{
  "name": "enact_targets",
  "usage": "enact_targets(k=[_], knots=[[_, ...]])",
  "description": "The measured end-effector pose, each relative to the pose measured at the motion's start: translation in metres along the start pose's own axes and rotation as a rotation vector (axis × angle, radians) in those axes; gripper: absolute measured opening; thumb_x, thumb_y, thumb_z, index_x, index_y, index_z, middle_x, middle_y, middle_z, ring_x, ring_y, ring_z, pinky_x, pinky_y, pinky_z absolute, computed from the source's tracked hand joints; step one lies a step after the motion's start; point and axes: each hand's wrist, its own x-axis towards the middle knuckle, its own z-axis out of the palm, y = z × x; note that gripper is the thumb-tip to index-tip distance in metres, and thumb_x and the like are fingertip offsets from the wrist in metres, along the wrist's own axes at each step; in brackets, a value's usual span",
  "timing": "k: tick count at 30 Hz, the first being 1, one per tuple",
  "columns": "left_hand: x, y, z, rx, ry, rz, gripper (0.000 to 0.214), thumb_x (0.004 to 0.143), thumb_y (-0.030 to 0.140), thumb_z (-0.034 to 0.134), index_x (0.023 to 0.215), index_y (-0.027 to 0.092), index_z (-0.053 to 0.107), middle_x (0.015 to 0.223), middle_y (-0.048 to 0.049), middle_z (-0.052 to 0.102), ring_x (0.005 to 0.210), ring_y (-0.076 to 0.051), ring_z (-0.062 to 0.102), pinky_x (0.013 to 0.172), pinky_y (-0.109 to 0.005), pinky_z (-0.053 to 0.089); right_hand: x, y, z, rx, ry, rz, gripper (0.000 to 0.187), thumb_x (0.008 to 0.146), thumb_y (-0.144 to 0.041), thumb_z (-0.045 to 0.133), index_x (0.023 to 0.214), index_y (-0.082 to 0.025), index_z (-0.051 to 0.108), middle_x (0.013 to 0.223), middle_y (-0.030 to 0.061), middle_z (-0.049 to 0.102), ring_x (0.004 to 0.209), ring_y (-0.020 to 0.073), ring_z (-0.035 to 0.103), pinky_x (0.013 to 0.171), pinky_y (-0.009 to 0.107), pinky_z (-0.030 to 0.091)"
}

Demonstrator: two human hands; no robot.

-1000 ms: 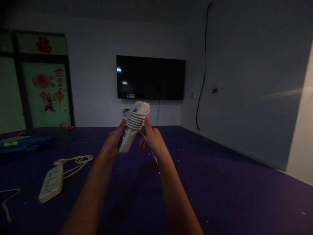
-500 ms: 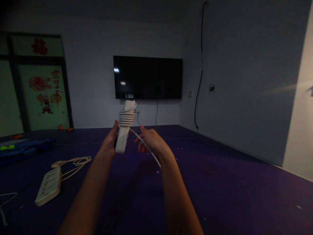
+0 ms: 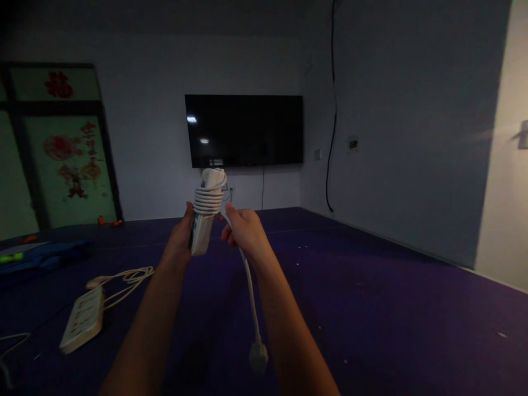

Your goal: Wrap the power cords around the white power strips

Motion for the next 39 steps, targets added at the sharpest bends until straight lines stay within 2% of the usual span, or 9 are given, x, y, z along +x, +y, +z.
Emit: enact_targets(k=[4,10,12,14,19,26,33,36,39], knots=[[-0.003,-0.001,0.004,0.067,0.104,0.106,0.066,0.046,0.078,0.063,0.057,0.013,0.061,0.053,-0.0029,0.058,0.045,-0.012,0.051,0.044,-0.025,0.039,-0.004,-0.002,0.003,-0.053,-0.058,-0.062,0.037,0.094,-0.03,0.038,0.079,-0.01,0.064,0.039,-0.0031,0.052,0.03,0.0065,0.042,0.035,0.018,0.03],[0.0,-0.009,0.003,0.211,0.206,0.4,0.059,0.061,0.073,0.057,0.05,0.014,0.056,0.046,0.0013,0.049,0.043,-0.01,0.044,0.044,-0.022,0.033,-0.003,0.005,0.01,-0.122,-0.124,-0.184,0.024,0.085,-0.028,0.051,0.069,-0.013,0.06,0.048,-0.0036,0.053,0.036,0.0055,0.045,0.039,0.017,0.032],[-0.001,-0.011,0.0,0.329,0.241,0.537,0.056,0.067,0.068,0.056,0.054,0.014,0.06,0.049,0.0004,0.052,0.047,-0.011,0.046,0.046,-0.022,0.032,-0.001,0.01,0.013,-0.15,-0.106,-0.209,0.022,0.079,-0.035,0.061,0.072,-0.013,0.061,0.051,-0.0033,0.055,0.039,0.0063,0.047,0.04,0.018,0.034],[-0.004,-0.012,0.0,0.447,0.287,0.635,0.051,0.071,0.065,0.055,0.064,0.015,0.065,0.056,-0.0018,0.058,0.054,-0.013,0.05,0.049,-0.022,0.033,0.001,0.014,0.016,-0.175,-0.064,-0.216,0.03,0.073,-0.043,0.066,0.074,-0.013,0.062,0.053,-0.0026,0.055,0.04,0.0071,0.047,0.039,0.019,0.034],[-0.014,-0.009,0.002,0.688,0.399,0.711,0.049,0.069,0.064,0.058,0.083,0.018,0.07,0.069,-0.0046,0.066,0.063,-0.018,0.056,0.056,-0.025,0.034,0.004,0.02,0.019,-0.153,0.064,-0.15,0.039,0.073,-0.053,0.062,0.074,-0.014,0.062,0.048,-0.003,0.052,0.036,0.0068,0.044,0.035,0.019,0.029],[-0.018,0.0,0.001,0.775,0.36,0.786,0.052,0.072,0.065,0.054,0.084,0.017,0.071,0.072,-0.006,0.068,0.061,-0.018,0.057,0.056,-0.026,0.034,0.003,0.016,0.02,-0.13,0.062,-0.15,0.049,0.077,-0.058,0.055,0.051,-0.016,0.05,0.037,-0.0041,0.045,0.029,0.0054,0.039,0.034,0.018,0.027],[-0.023,0.008,0.0,0.864,0.377,0.807,0.055,0.071,0.067,0.054,0.087,0.017,0.071,0.078,-0.0084,0.07,0.068,-0.021,0.061,0.059,-0.028,0.037,0.005,0.017,0.019,-0.111,0.038,-0.168,0.055,0.078,-0.062,0.049,0.047,-0.017,0.05,0.034,-0.0033,0.045,0.029,0.0058,0.038,0.034,0.019,0.027],[-0.021,0.014,-0.001,0.812,0.26,0.758,0.056,0.069,0.068,0.055,0.088,0.017,0.071,0.08,-0.0075,0.07,0.071,-0.02,0.061,0.061,-0.027,0.04,0.005,0.015,0.019,-0.098,0.072,-0.143,0.056,0.077,-0.063,0.051,0.047,-0.016,0.049,0.032,-0.0042,0.041,0.028,0.0054,0.035,0.034,0.019,0.025],[-0.018,0.02,-0.003,0.649,0.042,0.682,0.054,0.073,0.066,0.052,0.08,0.015,0.071,0.074,-0.0059,0.069,0.068,-0.017,0.06,0.057,-0.025,0.041,0.006,0.014,0.017,-0.029,0.105,-0.093,0.055,0.078,-0.062,0.051,0.047,-0.016,0.05,0.032,-0.0047,0.04,0.028,0.0047,0.033,0.033,0.018,0.023]])
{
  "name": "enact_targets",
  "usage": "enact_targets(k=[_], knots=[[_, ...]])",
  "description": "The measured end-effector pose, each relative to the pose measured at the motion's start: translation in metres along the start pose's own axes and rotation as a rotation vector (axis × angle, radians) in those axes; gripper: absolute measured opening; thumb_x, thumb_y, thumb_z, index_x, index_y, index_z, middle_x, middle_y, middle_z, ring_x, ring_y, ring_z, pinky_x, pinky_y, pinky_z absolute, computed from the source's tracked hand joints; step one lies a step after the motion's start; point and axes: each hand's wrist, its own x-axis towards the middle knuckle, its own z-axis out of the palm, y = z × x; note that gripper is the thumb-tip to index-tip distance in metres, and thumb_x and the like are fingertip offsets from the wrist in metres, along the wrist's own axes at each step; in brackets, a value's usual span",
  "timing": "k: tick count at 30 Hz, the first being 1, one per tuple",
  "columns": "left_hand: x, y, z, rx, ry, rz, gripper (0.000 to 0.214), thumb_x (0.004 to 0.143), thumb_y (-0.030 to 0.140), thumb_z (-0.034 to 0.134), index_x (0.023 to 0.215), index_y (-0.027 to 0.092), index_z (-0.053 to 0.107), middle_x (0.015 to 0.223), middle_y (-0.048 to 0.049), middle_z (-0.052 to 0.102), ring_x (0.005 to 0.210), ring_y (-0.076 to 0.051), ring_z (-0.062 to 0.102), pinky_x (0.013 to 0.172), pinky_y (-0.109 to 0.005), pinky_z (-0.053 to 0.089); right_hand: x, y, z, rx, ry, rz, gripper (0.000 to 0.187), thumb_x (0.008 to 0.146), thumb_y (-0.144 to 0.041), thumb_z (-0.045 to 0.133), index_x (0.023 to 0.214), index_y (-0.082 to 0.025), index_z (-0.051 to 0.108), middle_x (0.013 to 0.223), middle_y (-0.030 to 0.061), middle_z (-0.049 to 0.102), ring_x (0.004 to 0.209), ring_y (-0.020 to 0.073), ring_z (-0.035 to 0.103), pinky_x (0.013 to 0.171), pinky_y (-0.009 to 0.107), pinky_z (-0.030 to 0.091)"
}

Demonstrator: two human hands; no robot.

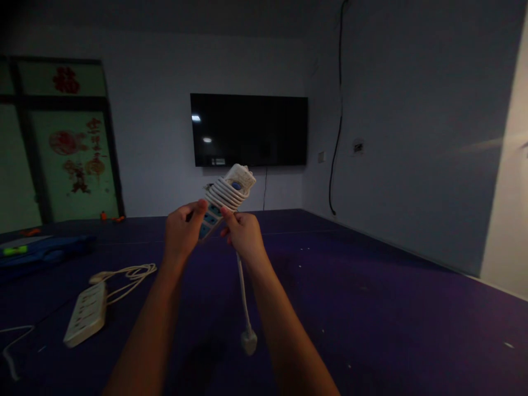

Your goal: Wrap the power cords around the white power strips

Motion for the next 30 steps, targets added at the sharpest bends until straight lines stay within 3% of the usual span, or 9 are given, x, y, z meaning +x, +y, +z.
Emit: enact_targets(k=[3,6,10,13,20,25,30], knots=[[0.003,0.0,-0.006,-0.318,-0.165,-0.117,0.049,0.075,0.061,0.055,0.077,0.014,0.07,0.065,-0.0035,0.065,0.056,-0.013,0.057,0.05,-0.023,0.04,0.001,0.0,-0.003,0.11,-0.001,0.07,0.055,0.08,-0.06,0.05,0.047,-0.016,0.05,0.033,-0.0045,0.04,0.028,0.004,0.031,0.032,0.018,0.021],[0.003,-0.002,-0.012,-0.573,-0.364,-0.265,0.042,0.075,0.054,0.06,0.089,0.016,0.069,0.072,-0.0048,0.067,0.056,-0.012,0.058,0.048,-0.022,0.042,0.003,0.0,-0.005,0.206,-0.008,0.093,0.053,0.079,-0.057,0.053,0.047,-0.016,0.049,0.034,-0.0047,0.04,0.028,0.0035,0.029,0.032,0.018,0.019],[0.001,-0.009,-0.014,-0.751,-0.631,-0.454,0.044,0.078,0.053,0.058,0.102,0.017,0.064,0.083,-0.0102,0.069,0.065,-0.019,0.065,0.051,-0.026,0.05,0.003,-0.001,-0.007,0.224,0.003,0.05,0.051,0.075,-0.058,0.058,0.048,-0.016,0.049,0.036,-0.0049,0.041,0.029,0.0029,0.028,0.032,0.018,0.019],[0.001,-0.013,-0.01,-0.807,-0.722,-0.548,0.052,0.078,0.062,0.051,0.099,0.017,0.065,0.08,-0.011,0.069,0.057,-0.018,0.064,0.046,-0.026,0.05,0.002,-0.001,-0.007,0.23,-0.018,0.008,0.05,0.073,-0.059,0.06,0.049,-0.016,0.049,0.04,-0.0036,0.046,0.031,0.003,0.03,0.033,0.019,0.021],[0.004,-0.015,-0.004,-0.818,-0.611,-0.483,0.046,0.076,0.059,0.055,0.087,0.016,0.065,0.064,-0.0059,0.064,0.041,-0.012,0.054,0.035,-0.023,0.044,0.001,-0.002,-0.004,0.246,-0.066,0.009,0.046,0.074,-0.058,0.059,0.056,-0.016,0.052,0.044,-0.0032,0.051,0.03,0.0029,0.032,0.031,0.018,0.02],[0.004,-0.011,-0.007,-0.803,-0.506,-0.447,0.044,0.075,0.057,0.057,0.087,0.015,0.064,0.061,-0.0044,0.064,0.039,-0.013,0.054,0.032,-0.022,0.041,-0.001,-0.005,-0.004,0.235,-0.096,0.056,0.045,0.076,-0.058,0.058,0.065,-0.015,0.056,0.044,-0.004,0.052,0.03,0.0042,0.038,0.032,0.017,0.028],[0.01,-0.009,-0.022,-0.8,-0.292,-0.428,0.046,0.077,0.057,0.051,0.091,0.015,0.063,0.061,-0.0044,0.064,0.042,-0.013,0.055,0.034,-0.022,0.043,-0.005,-0.009,-0.007,0.126,-0.219,0.114,0.04,0.086,-0.048,0.05,0.073,-0.012,0.064,0.041,-0.004,0.051,0.03,0.0044,0.038,0.032,0.017,0.026]])
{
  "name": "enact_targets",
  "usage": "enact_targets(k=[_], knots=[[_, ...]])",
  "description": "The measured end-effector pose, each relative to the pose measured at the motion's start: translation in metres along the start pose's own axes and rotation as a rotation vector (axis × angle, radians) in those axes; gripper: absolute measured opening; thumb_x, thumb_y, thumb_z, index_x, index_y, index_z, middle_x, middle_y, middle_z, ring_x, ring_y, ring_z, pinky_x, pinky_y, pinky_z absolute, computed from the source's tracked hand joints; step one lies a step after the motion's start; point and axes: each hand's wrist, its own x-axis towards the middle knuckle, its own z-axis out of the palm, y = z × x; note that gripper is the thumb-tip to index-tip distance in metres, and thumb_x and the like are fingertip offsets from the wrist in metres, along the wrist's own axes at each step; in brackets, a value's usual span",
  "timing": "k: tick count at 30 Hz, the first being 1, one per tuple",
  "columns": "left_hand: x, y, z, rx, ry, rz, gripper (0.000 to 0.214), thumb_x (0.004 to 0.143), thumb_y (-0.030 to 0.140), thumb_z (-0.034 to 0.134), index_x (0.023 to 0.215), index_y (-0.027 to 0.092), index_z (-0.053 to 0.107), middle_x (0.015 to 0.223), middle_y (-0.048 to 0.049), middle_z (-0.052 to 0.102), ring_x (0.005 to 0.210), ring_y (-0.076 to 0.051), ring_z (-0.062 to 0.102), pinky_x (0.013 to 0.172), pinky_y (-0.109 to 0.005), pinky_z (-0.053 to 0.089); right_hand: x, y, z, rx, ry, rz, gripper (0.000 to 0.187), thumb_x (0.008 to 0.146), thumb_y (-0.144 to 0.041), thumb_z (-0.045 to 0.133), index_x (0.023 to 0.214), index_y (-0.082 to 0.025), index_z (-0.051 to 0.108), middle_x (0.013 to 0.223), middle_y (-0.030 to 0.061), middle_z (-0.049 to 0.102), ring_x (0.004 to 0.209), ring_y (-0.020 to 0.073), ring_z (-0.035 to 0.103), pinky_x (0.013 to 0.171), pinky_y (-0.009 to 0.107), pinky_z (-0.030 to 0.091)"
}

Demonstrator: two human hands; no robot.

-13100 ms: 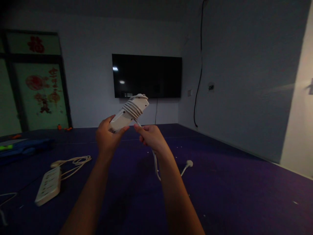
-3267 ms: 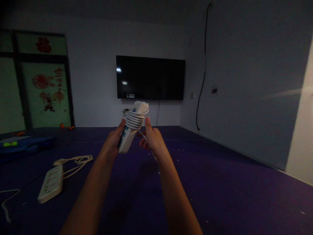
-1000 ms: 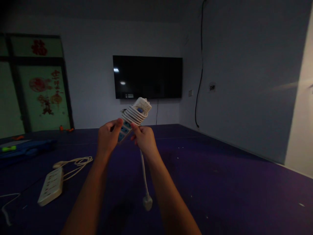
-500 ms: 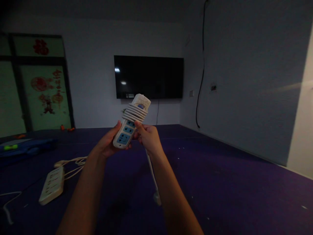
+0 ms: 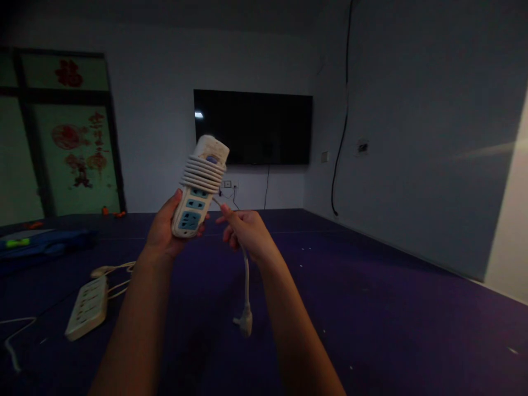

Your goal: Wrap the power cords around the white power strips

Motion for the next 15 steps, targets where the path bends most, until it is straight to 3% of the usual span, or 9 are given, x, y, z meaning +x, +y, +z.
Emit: enact_targets(k=[6,15], knots=[[0.004,0.01,-0.023,-0.002,0.154,0.084,0.049,0.079,0.058,0.045,0.093,0.015,0.062,0.059,-0.0025,0.061,0.041,-0.011,0.054,0.035,-0.021,0.042,-0.001,-0.001,0.003,-0.074,-0.018,-0.089,0.03,0.088,-0.031,0.048,0.075,-0.013,0.067,0.038,-0.0082,0.04,0.031,0.0032,0.029,0.035,0.018,0.02],[0.009,-0.007,-0.025,0.069,0.14,0.035,0.045,0.076,0.058,0.05,0.084,0.015,0.061,0.059,-0.0027,0.063,0.039,-0.01,0.055,0.035,-0.02,0.044,-0.001,-0.002,0.004,-0.005,0.133,-0.193,0.034,0.086,-0.038,0.05,0.08,-0.01,0.067,0.039,-0.0096,0.032,0.033,0.0038,0.024,0.036,0.02,0.015]])
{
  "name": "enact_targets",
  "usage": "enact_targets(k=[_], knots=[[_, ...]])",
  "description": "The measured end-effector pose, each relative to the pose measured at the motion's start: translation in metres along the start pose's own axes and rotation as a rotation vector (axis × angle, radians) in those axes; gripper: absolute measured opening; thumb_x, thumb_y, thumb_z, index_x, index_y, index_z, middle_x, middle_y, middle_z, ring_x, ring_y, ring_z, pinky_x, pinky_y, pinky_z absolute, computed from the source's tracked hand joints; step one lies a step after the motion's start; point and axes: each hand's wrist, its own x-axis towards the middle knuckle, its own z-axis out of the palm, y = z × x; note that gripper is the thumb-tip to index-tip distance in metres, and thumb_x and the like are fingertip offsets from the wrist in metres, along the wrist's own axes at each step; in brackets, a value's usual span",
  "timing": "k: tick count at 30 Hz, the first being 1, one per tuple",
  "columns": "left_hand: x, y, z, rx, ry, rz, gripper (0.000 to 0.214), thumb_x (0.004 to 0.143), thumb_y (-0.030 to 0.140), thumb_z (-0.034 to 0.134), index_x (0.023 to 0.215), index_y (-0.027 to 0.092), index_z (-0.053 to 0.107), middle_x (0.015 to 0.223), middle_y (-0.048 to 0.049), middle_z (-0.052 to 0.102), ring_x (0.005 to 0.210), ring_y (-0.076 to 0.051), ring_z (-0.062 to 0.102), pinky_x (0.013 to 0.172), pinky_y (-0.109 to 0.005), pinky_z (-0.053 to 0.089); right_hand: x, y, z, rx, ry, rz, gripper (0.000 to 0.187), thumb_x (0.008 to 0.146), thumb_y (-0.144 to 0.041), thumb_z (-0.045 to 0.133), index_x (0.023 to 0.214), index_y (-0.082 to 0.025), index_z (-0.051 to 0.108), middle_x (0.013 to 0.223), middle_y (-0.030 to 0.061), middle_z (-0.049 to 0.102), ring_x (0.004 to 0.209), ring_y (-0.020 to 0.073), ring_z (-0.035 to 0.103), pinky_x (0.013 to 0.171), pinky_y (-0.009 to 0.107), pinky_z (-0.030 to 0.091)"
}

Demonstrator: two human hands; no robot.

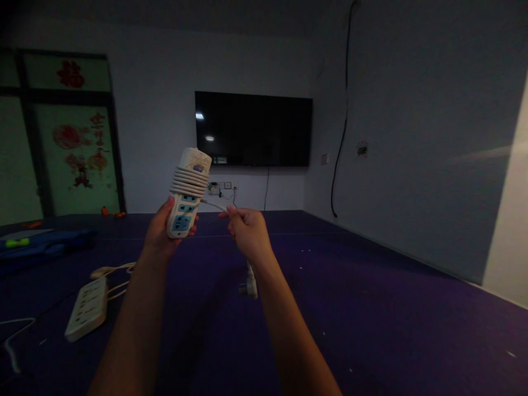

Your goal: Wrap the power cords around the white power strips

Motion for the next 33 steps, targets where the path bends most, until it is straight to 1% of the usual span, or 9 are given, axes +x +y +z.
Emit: enact_targets(k=[7,10,13,17,21,24,27,30,33], knots=[[0.001,-0.011,0.012,-0.034,-0.082,-0.005,0.046,0.075,0.058,0.053,0.089,0.015,0.062,0.062,-0.0031,0.064,0.041,-0.011,0.056,0.038,-0.021,0.045,0.003,0.002,-0.007,0.026,0.156,-0.104,0.044,0.083,-0.052,0.049,0.084,-0.012,0.068,0.043,-0.0079,0.033,0.035,0.0047,0.023,0.037,0.022,0.017],[0.001,-0.012,0.017,-0.058,-0.08,-0.008,0.048,0.074,0.06,0.051,0.088,0.015,0.062,0.062,-0.003,0.063,0.041,-0.01,0.055,0.037,-0.021,0.044,0.002,0.002,-0.008,-0.012,0.158,-0.16,0.048,0.083,-0.056,0.048,0.083,-0.013,0.068,0.043,-0.0071,0.033,0.036,0.0052,0.024,0.038,0.022,0.017],[0.002,-0.015,0.021,-0.066,-0.06,0.022,0.051,0.073,0.063,0.051,0.088,0.015,0.062,0.061,-0.0026,0.063,0.041,-0.01,0.055,0.038,-0.021,0.044,-0.002,-0.002,-0.007,-0.094,0.125,-0.22,0.048,0.082,-0.056,0.048,0.074,-0.013,0.067,0.043,-0.0054,0.036,0.039,0.0062,0.03,0.04,0.022,0.021],[0.002,-0.02,0.025,-0.012,0.044,0.127,0.054,0.068,0.064,0.057,0.085,0.013,0.062,0.064,-0.0038,0.064,0.041,-0.01,0.054,0.039,-0.021,0.045,-0.006,-0.007,-0.004,-0.23,0.093,-0.268,0.048,0.084,-0.053,0.047,0.055,-0.016,0.058,0.042,-0.0036,0.037,0.043,0.0084,0.037,0.044,0.022,0.029],[0.0,-0.021,0.029,0.111,0.139,0.246,0.054,0.062,0.061,0.066,0.086,0.014,0.062,0.067,-0.0032,0.065,0.042,-0.009,0.054,0.042,-0.022,0.045,-0.005,-0.006,-0.002,-0.25,0.088,-0.254,0.049,0.086,-0.047,0.045,0.048,-0.017,0.052,0.042,-0.0029,0.04,0.042,0.008,0.036,0.048,0.024,0.033],[-0.001,-0.022,0.031,0.232,0.18,0.353,0.054,0.062,0.058,0.068,0.094,0.014,0.062,0.069,-0.0027,0.064,0.046,-0.01,0.056,0.046,-0.022,0.045,-0.003,-0.002,-0.003,-0.23,0.072,-0.23,0.046,0.087,-0.044,0.043,0.053,-0.015,0.056,0.043,-0.0026,0.043,0.04,0.0076,0.036,0.046,0.023,0.03],[-0.002,-0.025,0.033,0.396,0.203,0.491,0.054,0.066,0.053,0.069,0.104,0.015,0.061,0.081,-0.0068,0.067,0.064,-0.014,0.062,0.057,-0.024,0.048,-0.002,0.002,-0.004,-0.232,0.054,-0.23,0.043,0.086,-0.042,0.044,0.059,-0.014,0.06,0.044,-0.0036,0.042,0.04,0.0069,0.035,0.043,0.022,0.025],[-0.003,-0.029,0.035,0.565,0.226,0.598,0.056,0.067,0.05,0.07,0.111,0.016,0.058,0.098,-0.0108,0.067,0.086,-0.02,0.064,0.073,-0.03,0.05,-0.001,0.004,-0.004,-0.226,0.033,-0.239,0.04,0.084,-0.041,0.045,0.06,-0.013,0.062,0.045,-0.0045,0.04,0.04,0.006,0.032,0.042,0.021,0.022],[-0.005,-0.03,0.037,0.698,0.271,0.679,0.058,0.066,0.049,0.071,0.113,0.017,0.056,0.104,-0.0117,0.066,0.094,-0.024,0.063,0.08,-0.037,0.049,-0.001,0.005,-0.004,-0.212,0.024,-0.239,0.034,0.08,-0.039,0.05,0.068,-0.012,0.066,0.047,-0.0047,0.041,0.042,0.0062,0.033,0.042,0.02,0.022]])
